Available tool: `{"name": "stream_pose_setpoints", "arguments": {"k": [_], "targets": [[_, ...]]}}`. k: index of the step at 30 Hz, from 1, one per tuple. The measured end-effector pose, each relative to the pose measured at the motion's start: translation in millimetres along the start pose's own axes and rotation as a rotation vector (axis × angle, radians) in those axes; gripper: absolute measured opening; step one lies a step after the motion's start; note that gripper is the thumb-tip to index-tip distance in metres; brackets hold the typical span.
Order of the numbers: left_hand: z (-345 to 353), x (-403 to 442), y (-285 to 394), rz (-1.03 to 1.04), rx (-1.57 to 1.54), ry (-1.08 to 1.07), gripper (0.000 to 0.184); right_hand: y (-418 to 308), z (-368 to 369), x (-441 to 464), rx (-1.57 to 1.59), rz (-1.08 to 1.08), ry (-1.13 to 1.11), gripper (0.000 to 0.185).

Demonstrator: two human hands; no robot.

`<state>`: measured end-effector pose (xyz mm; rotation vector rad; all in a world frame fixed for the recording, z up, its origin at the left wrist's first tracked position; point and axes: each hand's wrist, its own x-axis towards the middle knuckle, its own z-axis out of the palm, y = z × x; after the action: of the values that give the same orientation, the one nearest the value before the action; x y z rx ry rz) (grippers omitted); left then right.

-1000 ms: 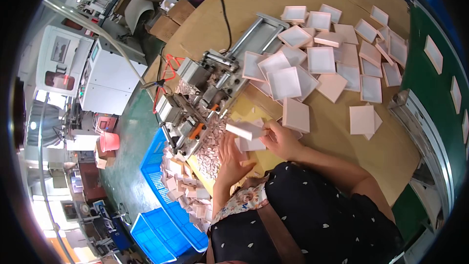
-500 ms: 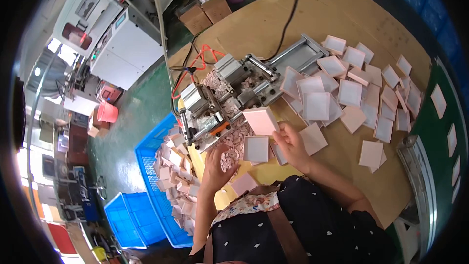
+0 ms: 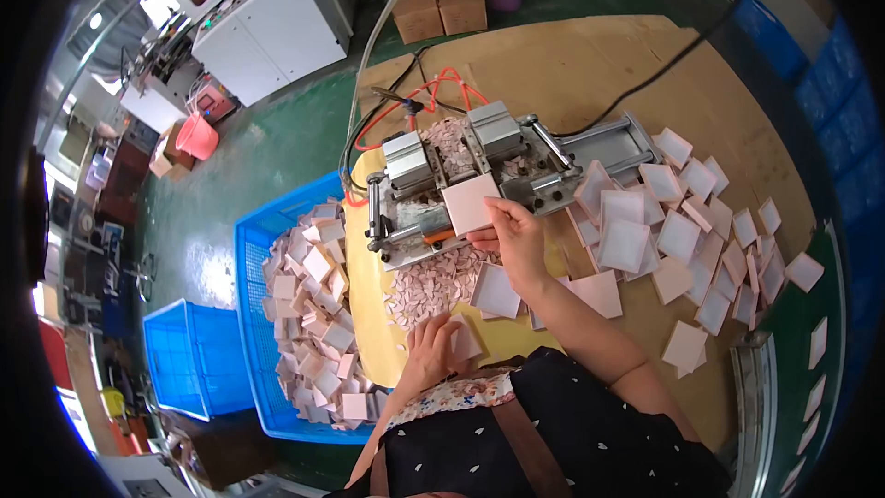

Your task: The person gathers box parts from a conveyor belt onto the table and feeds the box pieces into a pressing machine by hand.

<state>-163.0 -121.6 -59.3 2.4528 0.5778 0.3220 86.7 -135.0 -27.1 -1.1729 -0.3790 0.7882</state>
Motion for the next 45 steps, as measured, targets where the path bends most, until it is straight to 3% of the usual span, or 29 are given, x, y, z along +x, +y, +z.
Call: {"name": "stream_pose_setpoints", "arguments": {"k": [9,11,13,16,18,19,21,23,25,29,32,34,37,38,43,45], "targets": [[12.1,9.3,-4.7,0.071,0.003,0.083,0.070,-4.9,-1.0,-1.8,0.013,0.067,0.029,0.025],[7.8,6.1,-5.0,0.056,0.017,0.081,0.069,-0.9,-2.5,-6.6,0.014,-0.049,0.063,0.022],[6.6,5.5,-7.5,0.038,0.030,0.083,0.068,-8.2,8.9,-21.3,-0.109,-0.173,-0.018,0.023],[15.0,-0.4,-9.9,0.063,-0.005,0.069,0.068,-3.0,39.6,-40.9,-0.067,-0.145,-0.545,0.032],[20.3,-2.3,-11.0,0.046,0.075,0.055,0.066,-10.2,58.0,-49.2,-0.352,-0.141,-0.824,0.041],[12.6,-3.6,-9.4,0.051,0.079,0.046,0.066,-12.6,52.5,-51.9,-0.649,-0.290,-0.876,0.042],[-13.2,-3.4,-5.5,0.030,-0.032,0.131,0.065,-10.2,23.5,-52.3,-1.012,-0.521,-0.828,0.037],[-31.5,-7.9,-14.7,-0.040,-0.001,0.222,0.067,-18.8,-10.5,-61.7,-1.090,-0.487,-0.737,0.032],[-50.0,6.3,-18.2,-0.060,-0.070,0.359,0.065,-30.0,-36.8,-76.1,-1.459,-0.557,-0.581,0.028],[-75.8,89.4,5.1,0.160,-0.070,0.371,0.064,-6.8,-66.0,-88.4,-1.578,-0.604,-0.623,0.024],[-73.6,154.6,17.0,0.333,0.015,0.294,0.058,-18.9,-65.5,-90.5,-1.435,-0.638,-0.535,0.022],[-61.3,183.2,7.7,0.317,0.089,0.221,0.056,-30.5,-73.7,-96.4,-1.170,-0.521,-0.358,0.022],[-59.6,198.2,1.0,0.304,0.120,0.157,0.055,-54.3,-83.1,-111.6,-1.056,-0.348,-0.020,0.025],[-59.2,198.8,2.1,0.289,0.140,0.139,0.055,-43.9,-91.5,-108.7,-0.774,-0.381,0.053,0.033],[-57.1,201.4,11.6,0.267,0.074,0.158,0.054,-62.0,-85.6,-95.5,-0.273,-0.221,0.209,0.039],[-63.3,206.4,17.0,0.234,0.020,0.045,0.054,-60.3,-70.8,-77.9,-0.049,-0.254,0.270,0.038]]}}
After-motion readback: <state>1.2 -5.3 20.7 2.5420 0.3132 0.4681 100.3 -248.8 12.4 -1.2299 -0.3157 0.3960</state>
